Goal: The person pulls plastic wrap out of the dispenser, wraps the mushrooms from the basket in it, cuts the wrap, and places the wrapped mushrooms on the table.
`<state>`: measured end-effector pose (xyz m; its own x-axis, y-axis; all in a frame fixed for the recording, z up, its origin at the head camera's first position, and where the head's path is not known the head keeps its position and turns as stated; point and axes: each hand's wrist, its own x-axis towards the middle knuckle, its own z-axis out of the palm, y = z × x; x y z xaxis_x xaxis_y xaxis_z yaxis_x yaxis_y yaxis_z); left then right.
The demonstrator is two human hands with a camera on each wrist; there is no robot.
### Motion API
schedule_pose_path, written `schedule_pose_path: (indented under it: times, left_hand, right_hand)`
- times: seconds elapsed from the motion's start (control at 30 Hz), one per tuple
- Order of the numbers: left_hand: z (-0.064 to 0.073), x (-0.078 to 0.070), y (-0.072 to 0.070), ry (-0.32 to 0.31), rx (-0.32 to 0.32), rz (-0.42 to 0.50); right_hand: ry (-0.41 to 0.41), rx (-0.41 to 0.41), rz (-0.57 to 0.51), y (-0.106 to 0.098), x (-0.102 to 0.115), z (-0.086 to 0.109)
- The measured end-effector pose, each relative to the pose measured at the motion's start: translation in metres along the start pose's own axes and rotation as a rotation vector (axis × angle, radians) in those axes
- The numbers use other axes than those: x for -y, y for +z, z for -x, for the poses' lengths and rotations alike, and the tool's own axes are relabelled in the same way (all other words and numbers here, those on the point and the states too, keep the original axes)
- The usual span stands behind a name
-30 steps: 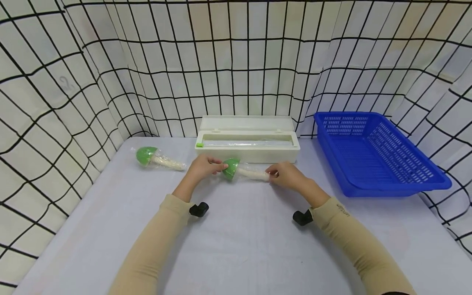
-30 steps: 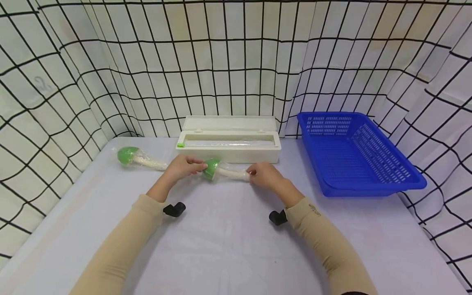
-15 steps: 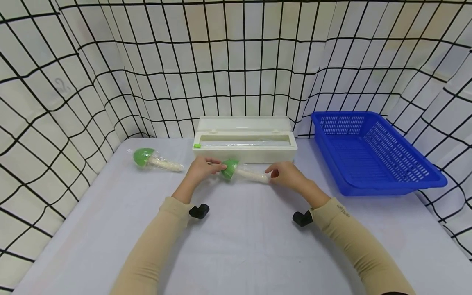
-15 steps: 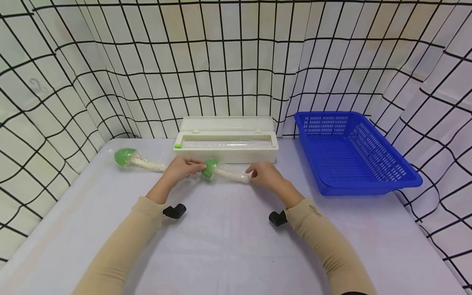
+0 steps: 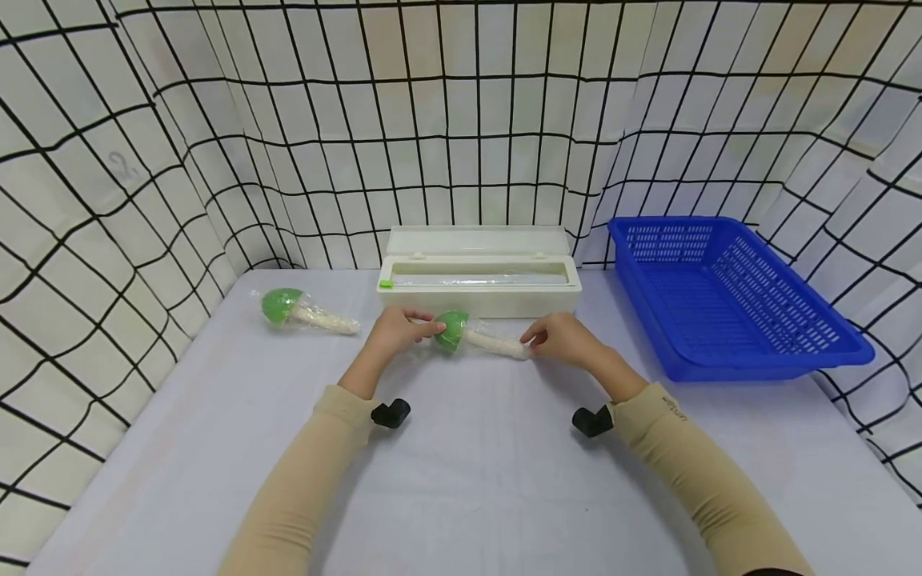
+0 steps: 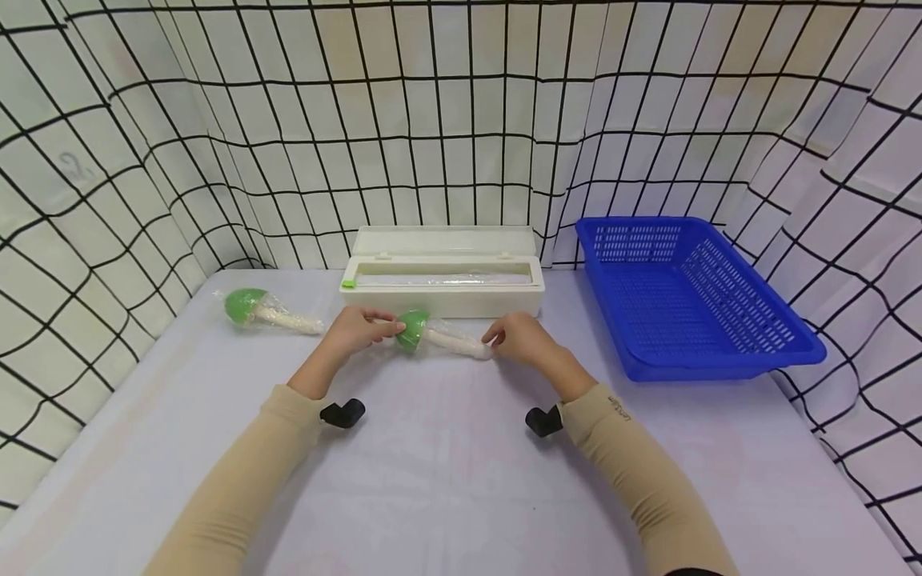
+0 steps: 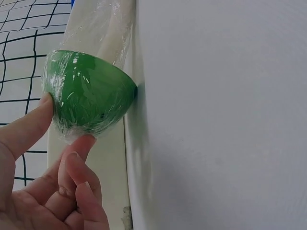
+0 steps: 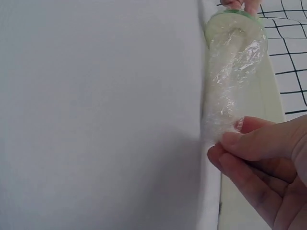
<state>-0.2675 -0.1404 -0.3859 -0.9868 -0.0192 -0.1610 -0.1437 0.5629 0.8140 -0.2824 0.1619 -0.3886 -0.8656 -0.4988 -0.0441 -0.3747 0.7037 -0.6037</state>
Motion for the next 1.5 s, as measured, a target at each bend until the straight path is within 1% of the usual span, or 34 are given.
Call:
schedule_pose_path:
  times: [0.13, 0.27, 0.4, 0.5, 0.63, 0.83, 0.97, 1.07, 1.2, 1.27, 1.43, 1.5]
  left_hand:
    - [0.001, 0.000, -0.002, -0.012, 0.018, -0.007]
    - [0.003, -0.002, -0.003, -0.023, 0.044, -0.007]
    - [0.004, 0.000, -0.003, -0.024, 0.057, 0.004]
    - [0.004, 0.002, -0.002, -0.017, 0.065, 0.021]
    - [0.007, 0.002, -0.002, -0.002, 0.069, 0.046]
    - [0.007, 0.007, -0.004, 0.024, 0.066, 0.046]
    - [0.009, 0.009, -0.009, 0.031, 0.095, 0.075]
    - [0.009, 0.009, -0.013, 0.043, 0.127, 0.108]
    - [0.009, 0.010, -0.015, 0.085, 0.152, 0.110]
    - [0.009, 0.010, -0.015, 0.103, 0.145, 0.095]
    - [0.010, 0.009, -0.011, 0.115, 0.105, 0.064]
    - [0.010, 0.010, -0.010, 0.123, 0.101, 0.056]
  right_hand:
    - [0.002, 0.006, -0.038, 0.001, -0.002, 0.000]
    - [0.003, 0.004, -0.017, 0.002, -0.002, -0.001]
    - [0.007, 0.021, 0.015, 0.003, -0.001, -0.003]
    - [0.005, 0.040, 0.039, 0.005, -0.001, -0.004]
    - [-0.005, 0.040, 0.049, 0.009, -0.002, -0.004]
    - [-0.042, 0.029, 0.009, 0.008, -0.004, -0.001]
    - [-0.045, 0.020, -0.007, 0.010, -0.004, -0.001]
    - [-0.056, -0.009, 0.035, 0.013, -0.001, -0.002]
    - [-0.073, -0.053, 0.135, 0.016, 0.006, -0.002]
    - [-0.081, -0.068, 0.164, 0.016, 0.009, -0.002]
    - [-0.098, -0.084, 0.183, 0.016, 0.011, 0.002]
    - [-0.105, -0.085, 0.191, 0.016, 0.011, 0.003]
